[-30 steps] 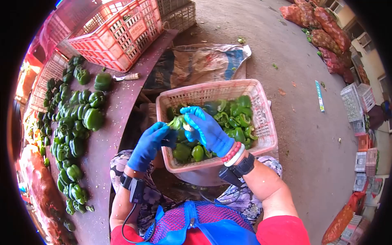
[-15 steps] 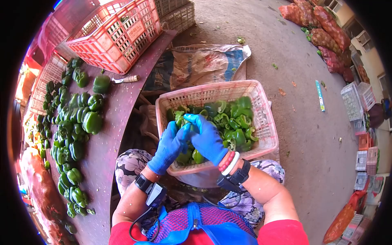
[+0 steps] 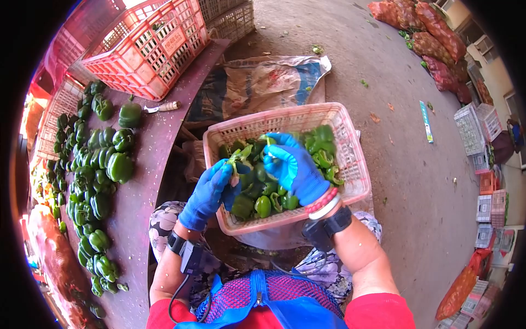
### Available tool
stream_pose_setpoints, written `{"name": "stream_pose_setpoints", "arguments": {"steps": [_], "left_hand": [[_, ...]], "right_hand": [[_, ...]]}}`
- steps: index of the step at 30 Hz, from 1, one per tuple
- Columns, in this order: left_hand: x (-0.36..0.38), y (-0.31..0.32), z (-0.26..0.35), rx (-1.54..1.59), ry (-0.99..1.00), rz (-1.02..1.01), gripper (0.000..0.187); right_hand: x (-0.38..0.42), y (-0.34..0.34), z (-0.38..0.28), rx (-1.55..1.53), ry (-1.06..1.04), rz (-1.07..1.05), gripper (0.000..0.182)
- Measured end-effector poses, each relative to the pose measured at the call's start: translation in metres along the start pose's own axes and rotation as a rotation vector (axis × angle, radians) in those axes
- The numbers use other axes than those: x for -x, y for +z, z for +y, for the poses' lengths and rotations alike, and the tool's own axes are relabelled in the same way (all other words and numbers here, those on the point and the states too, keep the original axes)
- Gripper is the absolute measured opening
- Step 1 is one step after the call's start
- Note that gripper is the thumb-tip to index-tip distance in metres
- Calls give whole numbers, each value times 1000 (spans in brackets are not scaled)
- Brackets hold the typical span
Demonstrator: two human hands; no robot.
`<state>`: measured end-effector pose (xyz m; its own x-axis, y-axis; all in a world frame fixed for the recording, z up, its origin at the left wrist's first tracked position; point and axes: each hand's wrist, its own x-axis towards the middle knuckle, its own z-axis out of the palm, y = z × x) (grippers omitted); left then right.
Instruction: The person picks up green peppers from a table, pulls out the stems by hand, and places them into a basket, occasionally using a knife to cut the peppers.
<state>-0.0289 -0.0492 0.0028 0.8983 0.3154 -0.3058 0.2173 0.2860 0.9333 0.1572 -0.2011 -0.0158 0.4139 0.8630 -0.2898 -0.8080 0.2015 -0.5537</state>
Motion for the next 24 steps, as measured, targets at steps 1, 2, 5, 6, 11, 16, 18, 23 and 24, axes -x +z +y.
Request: {"name": "stream_pose_setpoints", "arguments": {"steps": [1, 2, 5, 6, 11, 16, 18, 23, 24], "left_hand": [[3, -2, 7, -11, -59, -54, 36], [4, 1, 5, -23, -50, -61, 35], [-1, 6, -11, -125, 19, -104, 32], [0, 5, -15, -163, 0, -121, 31], [-2, 11, -5, -214, 73, -50, 29], [-6, 10, -20, 49, 20, 84, 28], [-3, 11, -11, 129, -17, 82, 27], [3, 1, 10, 556, 0, -103, 24], [6, -2, 14, 568, 6, -112, 24]], "right_hand": [[6, 6, -13, 541, -56, 139, 34], [11, 13, -16, 1046, -315, 128, 37], [18, 30, -21, 1739, -775, -190, 48], [18, 32, -17, 1606, -590, -284, 48], [10, 31, 4, 1272, -300, -418, 45], [6, 35, 20, 926, -125, -255, 33], [9, 46, 17, 820, -23, -172, 29], [-3, 20, 22, 456, 95, -183, 29], [-3, 21, 15, 446, 113, -206, 29]]}}
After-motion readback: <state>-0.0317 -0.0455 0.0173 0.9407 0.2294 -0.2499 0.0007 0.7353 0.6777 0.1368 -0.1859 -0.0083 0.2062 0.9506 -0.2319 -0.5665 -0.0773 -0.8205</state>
